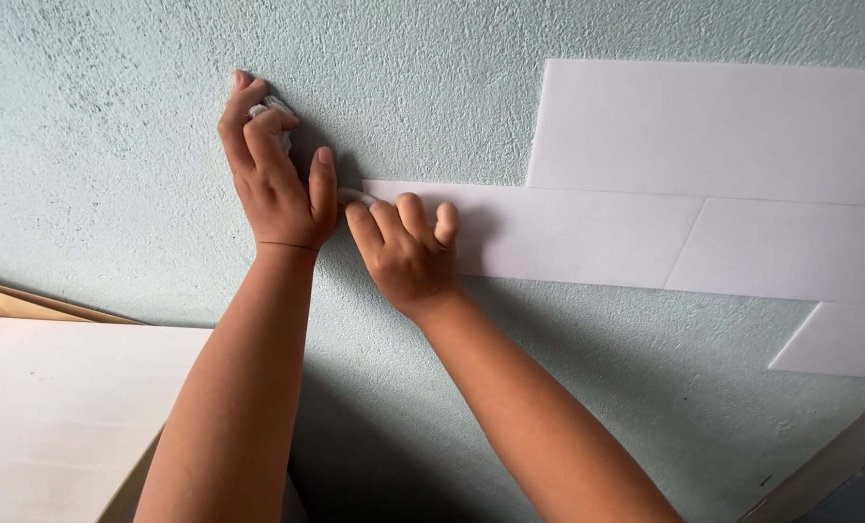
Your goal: Applying and securing white rectangular adhesive panels to a wall by rubbing them with a small cloth to ensure adhesion.
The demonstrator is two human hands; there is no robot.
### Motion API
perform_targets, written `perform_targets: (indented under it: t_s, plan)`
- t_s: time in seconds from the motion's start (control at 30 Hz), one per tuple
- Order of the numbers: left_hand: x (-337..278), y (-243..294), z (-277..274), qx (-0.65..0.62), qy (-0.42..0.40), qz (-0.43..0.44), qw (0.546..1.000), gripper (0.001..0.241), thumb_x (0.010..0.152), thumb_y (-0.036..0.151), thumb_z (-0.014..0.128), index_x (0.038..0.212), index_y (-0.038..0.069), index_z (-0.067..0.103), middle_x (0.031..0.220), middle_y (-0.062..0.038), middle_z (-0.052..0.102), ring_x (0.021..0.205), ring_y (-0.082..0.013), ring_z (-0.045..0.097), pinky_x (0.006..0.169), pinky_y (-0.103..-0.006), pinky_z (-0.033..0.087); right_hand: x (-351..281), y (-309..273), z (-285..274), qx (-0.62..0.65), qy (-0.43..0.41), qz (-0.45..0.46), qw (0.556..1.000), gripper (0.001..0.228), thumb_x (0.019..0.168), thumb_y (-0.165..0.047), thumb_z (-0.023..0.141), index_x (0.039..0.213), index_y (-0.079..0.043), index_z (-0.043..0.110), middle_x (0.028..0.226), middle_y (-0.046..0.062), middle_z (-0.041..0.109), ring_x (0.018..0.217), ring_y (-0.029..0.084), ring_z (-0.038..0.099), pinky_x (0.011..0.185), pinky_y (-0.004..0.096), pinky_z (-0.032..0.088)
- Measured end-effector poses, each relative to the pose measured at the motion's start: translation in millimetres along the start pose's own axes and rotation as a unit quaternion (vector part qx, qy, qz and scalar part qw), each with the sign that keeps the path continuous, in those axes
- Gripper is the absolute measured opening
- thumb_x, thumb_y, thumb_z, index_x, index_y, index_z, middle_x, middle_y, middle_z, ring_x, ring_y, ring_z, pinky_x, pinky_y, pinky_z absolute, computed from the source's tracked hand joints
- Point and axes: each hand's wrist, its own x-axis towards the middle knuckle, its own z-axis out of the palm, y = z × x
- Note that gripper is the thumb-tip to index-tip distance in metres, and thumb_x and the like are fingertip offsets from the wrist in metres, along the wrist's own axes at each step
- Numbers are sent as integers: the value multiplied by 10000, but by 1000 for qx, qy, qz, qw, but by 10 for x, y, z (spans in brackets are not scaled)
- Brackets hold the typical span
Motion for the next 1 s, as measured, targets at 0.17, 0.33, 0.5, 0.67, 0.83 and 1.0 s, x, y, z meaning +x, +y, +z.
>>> perform_targets:
  t_s: [0.17,0.33,0.5,0.67,0.83,1.0]
  plan:
    - [3,-5,-20,0,-7,2,1000,350,1111,308,512,1162,-38,527,1481,-257,446,1535,-530,371,1291,-700,363,-229,499,-241,-2,-32,-25,999,132,1119,-370,710,987,-357,700,782,-127,557,796,163,552,863,382,261]
    - [8,25,-27,0,-7,5,1000,411,1130,369,491,1161,-40,523,1470,-254,447,1530,-534,367,1274,-709,375,-615,1266,-600,-21,-45,-45,998,106,1136,-403,708,1052,-354,750,807,-150,602,823,157,560,917,381,233]
    - [33,44,-28,8,-12,16,1000,396,1138,331,482,1160,-63,514,1464,-274,436,1521,-563,357,1258,-726,385,-1069,2130,-849,-49,-66,12,997,125,1114,-356,796,1001,-317,761,903,-149,744,911,206,656,964,435,250]
    - [20,46,-23,2,-15,9,1000,369,1122,295,496,1170,-70,512,1470,-282,423,1527,-571,351,1270,-724,365,-1356,2285,-984,-60,-58,121,989,140,1112,-259,799,1017,-201,715,972,-80,793,938,250,651,978,462,271]
    - [5,34,-21,0,-6,8,1000,434,1145,375,481,1173,-57,518,1475,-270,425,1529,-562,361,1272,-715,371,-1325,1647,-760,-46,-33,235,970,186,1100,-208,698,936,-137,647,909,55,702,932,364,611,977,528,320]
    - [4,26,-15,5,-6,8,1000,438,1140,386,476,1171,-49,520,1478,-255,427,1533,-553,355,1268,-723,385,-1175,847,-347,0,-85,176,981,113,1027,-232,683,926,-250,634,1000,-67,749,891,278,617,954,517,307]
